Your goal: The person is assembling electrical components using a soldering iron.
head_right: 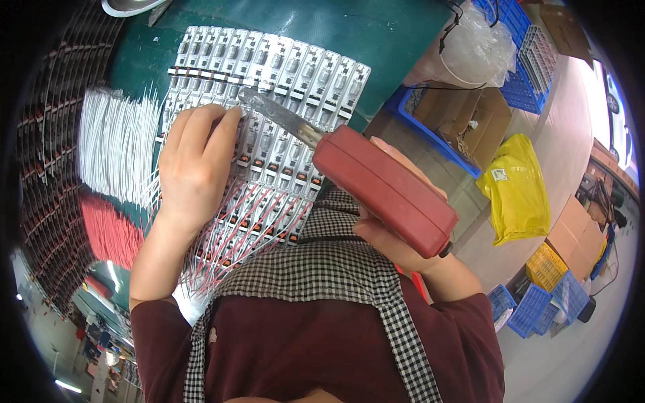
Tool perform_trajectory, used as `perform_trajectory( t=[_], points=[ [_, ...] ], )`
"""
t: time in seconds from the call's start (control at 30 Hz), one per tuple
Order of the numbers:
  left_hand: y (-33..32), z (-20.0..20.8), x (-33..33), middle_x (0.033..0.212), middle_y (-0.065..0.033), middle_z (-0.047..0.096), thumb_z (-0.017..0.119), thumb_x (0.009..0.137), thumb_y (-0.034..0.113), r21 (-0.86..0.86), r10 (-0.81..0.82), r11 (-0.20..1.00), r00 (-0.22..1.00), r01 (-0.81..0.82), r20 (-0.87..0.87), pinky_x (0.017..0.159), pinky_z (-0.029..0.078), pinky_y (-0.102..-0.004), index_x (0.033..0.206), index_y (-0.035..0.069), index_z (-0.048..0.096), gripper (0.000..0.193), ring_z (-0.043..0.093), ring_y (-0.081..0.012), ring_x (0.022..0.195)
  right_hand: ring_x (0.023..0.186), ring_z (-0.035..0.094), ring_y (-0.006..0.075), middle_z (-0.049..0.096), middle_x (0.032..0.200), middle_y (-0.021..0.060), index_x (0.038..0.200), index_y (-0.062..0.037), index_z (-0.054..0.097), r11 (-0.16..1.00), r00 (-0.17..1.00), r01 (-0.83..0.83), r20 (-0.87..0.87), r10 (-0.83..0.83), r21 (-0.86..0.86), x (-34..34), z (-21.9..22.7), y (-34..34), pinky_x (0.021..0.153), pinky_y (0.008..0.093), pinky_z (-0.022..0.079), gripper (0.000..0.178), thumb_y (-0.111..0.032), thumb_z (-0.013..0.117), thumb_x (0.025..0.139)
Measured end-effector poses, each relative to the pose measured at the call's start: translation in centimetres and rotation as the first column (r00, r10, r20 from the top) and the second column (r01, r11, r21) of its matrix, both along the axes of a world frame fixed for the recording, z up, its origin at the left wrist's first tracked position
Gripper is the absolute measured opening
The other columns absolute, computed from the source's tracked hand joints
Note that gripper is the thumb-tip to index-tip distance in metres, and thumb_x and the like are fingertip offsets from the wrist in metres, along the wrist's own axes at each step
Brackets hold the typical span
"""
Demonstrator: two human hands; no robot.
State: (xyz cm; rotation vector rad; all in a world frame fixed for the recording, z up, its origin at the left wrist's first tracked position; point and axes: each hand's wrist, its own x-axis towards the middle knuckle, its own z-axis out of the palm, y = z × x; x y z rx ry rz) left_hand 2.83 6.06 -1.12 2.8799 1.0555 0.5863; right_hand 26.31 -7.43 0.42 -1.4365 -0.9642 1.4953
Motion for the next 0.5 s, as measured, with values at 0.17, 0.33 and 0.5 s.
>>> perform_trajectory(
  t=[0.17,0.33,0.5],
  points=[
    [-0.1,0.1,0.1,0.079,-0.0076,0.050,0.056,0.062,0.003,0.009,0.016,1.000,1.000,-0.016,-0.016,0.054,0.046,-0.0265,0.086,-0.001,0.058,0.025,0.052,-0.0198,0.072,0.084,0.057,0.0134,0.055,0.114,0.0119,0.139,-0.0036,0.023,0.994,0.954,0.102,-0.280,-0.105,-0.023,-0.5,0.6,0.5,0.067,0.0216,0.046,0.084,-0.006,0.073,0.071],
    [-0.5,1.2,0.6,0.075,-0.0066,0.048,0.056,0.061,0.003,-0.076,0.019,0.997,1.000,-0.019,0.001,0.050,0.044,-0.0268,0.087,-0.001,0.058,0.026,0.052,-0.0185,0.068,0.103,0.054,0.0190,0.050,0.121,0.0151,0.140,-0.0052,0.016,0.992,0.953,0.121,-0.278,-0.124,-0.029,0.5,0.2,-0.6,0.070,0.0213,0.046,0.087,-0.007,0.072,0.072],
    [-0.6,0.8,0.9,0.072,-0.0061,0.046,0.056,0.061,0.003,-0.080,-0.029,0.996,0.999,0.031,0.023,0.049,0.043,-0.0271,0.087,-0.002,0.057,0.027,0.050,-0.0179,0.065,0.100,0.055,0.0171,0.052,0.119,0.0154,0.139,-0.0022,0.018,0.997,0.961,0.077,-0.266,-0.078,-0.014,0.9,0.1,-0.8,0.070,0.0211,0.045,0.086,-0.011,0.072,0.073]
  ],
)
